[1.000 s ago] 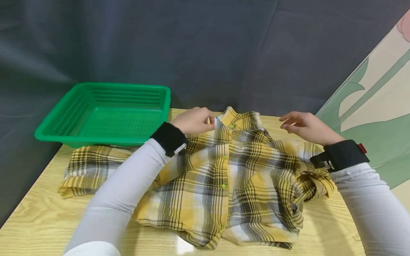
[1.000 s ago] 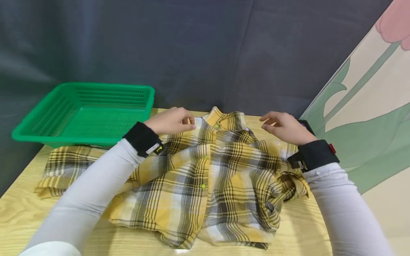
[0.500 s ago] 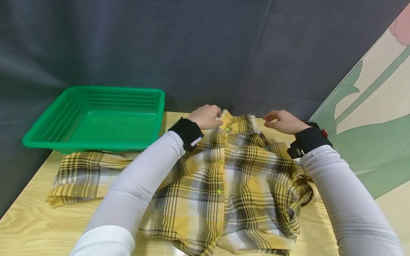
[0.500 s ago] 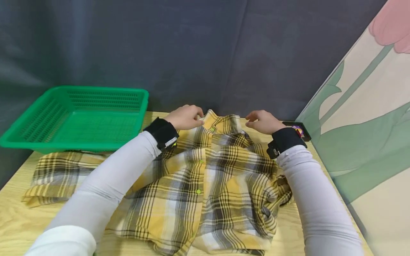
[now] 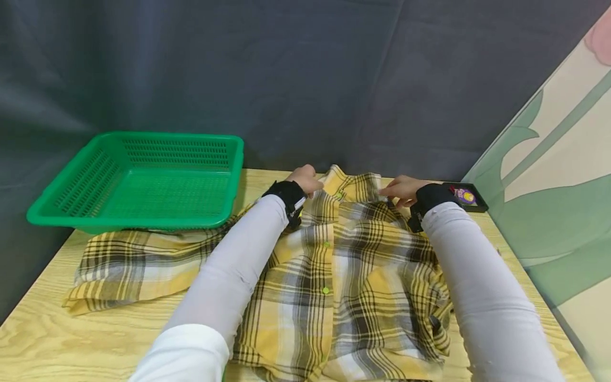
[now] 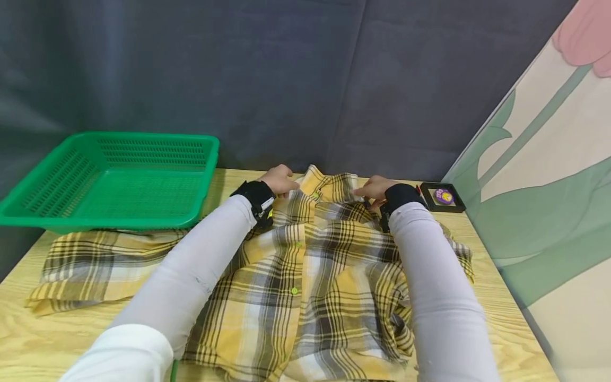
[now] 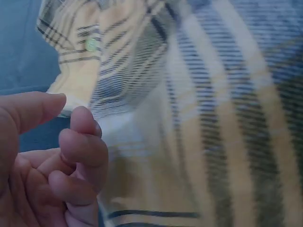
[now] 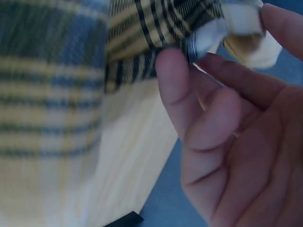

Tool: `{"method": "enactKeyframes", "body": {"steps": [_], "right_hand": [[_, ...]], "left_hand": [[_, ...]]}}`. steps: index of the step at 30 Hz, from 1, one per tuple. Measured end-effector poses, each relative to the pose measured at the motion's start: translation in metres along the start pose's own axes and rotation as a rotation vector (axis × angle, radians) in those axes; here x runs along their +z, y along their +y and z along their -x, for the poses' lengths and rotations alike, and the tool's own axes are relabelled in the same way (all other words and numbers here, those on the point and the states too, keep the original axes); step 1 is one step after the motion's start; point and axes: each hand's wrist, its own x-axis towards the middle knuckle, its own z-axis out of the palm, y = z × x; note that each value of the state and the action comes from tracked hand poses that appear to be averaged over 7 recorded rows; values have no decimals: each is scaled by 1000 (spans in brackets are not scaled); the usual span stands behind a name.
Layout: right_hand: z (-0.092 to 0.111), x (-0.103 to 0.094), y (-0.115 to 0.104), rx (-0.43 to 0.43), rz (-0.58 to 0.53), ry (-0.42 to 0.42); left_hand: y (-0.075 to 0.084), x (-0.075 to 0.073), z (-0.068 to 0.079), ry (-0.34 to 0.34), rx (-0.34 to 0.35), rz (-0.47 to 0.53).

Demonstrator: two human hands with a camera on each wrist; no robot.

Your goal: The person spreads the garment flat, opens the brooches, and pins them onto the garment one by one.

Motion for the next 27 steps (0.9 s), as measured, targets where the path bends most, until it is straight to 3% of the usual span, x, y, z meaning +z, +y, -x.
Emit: {"method": "enactKeyframes", "body": {"steps": [7,12,15,19,23,27], "right_hand": [[-5,2,1,11,-67,18],[0,2,2,-90,-114,94],[8,-7,-1,-141,-96,177],[28,-30,-13,-178,-52,345],[45,-51,-28,-221,-131,528],[40,-46,-42,-300,-202,679]], "left_hand": [[-5,10,-4,-30,-23,133],[-5,7,4,27,-7,309],[2,-3,12,61,42,450],[16,-26,22,107,177,510],[28,-44,24,188,283,546],[29,-45,21,312,273,518]]}}
